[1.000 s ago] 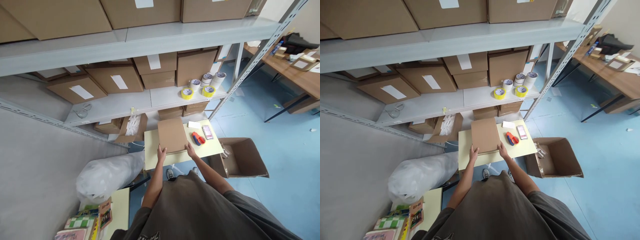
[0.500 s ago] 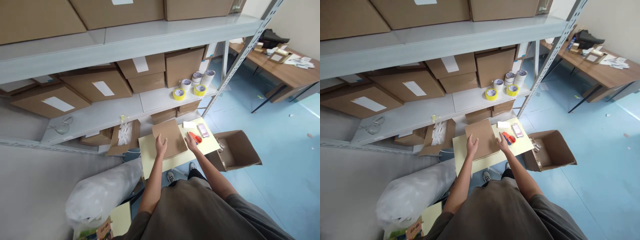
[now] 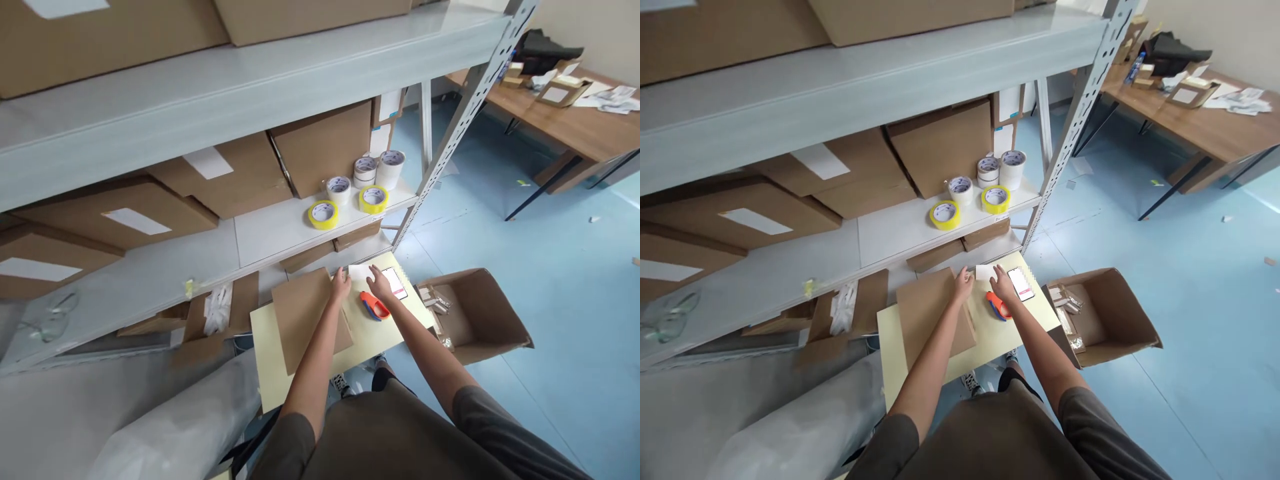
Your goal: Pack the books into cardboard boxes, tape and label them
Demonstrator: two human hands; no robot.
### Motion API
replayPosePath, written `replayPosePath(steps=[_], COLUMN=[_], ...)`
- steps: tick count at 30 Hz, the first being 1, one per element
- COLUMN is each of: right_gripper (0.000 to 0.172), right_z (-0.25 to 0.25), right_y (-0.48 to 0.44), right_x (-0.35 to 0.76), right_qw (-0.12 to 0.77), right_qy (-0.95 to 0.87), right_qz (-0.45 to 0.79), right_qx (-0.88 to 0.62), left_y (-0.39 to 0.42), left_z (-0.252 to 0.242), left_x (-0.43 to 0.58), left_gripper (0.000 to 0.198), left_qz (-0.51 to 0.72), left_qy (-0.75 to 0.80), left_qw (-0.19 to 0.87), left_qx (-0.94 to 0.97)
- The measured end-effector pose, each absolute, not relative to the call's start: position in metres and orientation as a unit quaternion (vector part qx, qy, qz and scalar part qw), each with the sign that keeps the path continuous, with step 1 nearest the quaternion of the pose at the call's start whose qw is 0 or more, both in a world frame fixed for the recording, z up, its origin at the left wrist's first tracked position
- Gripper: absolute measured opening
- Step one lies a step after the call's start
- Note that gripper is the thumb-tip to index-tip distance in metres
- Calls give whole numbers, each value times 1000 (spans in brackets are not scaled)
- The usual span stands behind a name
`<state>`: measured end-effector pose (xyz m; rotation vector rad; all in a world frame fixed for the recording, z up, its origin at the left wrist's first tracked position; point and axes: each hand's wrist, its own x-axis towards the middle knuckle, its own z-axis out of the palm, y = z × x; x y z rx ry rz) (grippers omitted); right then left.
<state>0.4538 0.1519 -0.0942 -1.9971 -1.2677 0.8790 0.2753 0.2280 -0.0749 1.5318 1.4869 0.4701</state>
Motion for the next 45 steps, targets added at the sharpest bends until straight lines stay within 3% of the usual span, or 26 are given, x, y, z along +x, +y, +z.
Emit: replayPosePath(steps=[8,20,24,30,34,40,42,45], right_gripper=[74,66,66,64,65,75,70,45], right_z=[-184,-186,-182,-165,-143,-94,-76,-52], right_y=[173,164,162,155,151,162,176,200], right_x=[477,491,493,496,503,502,495,478], right_qw=[136,90,109,238,273,327,327,288], right_qy=[-529,-581,-574,-487,-427,-468,-531,-620], right_qz=[405,406,407,370,389,449,460,476], right_qx=[-734,-699,-702,-755,-770,-687,-632,-552], left_y=[267,237,232,219,216,215,214,213], left_z=[-157,-173,-163,-132,-102,-44,-23,5], left_x=[345,341,343,339,328,267,239,202], left_gripper=[45,35,28,28,27,26,27,28], left_qz=[95,99,90,109,137,221,250,276], left_qy=[695,793,793,763,729,645,619,618], left_qw=[416,369,364,333,328,407,426,415], left_qx=[578,474,480,543,585,608,611,608])
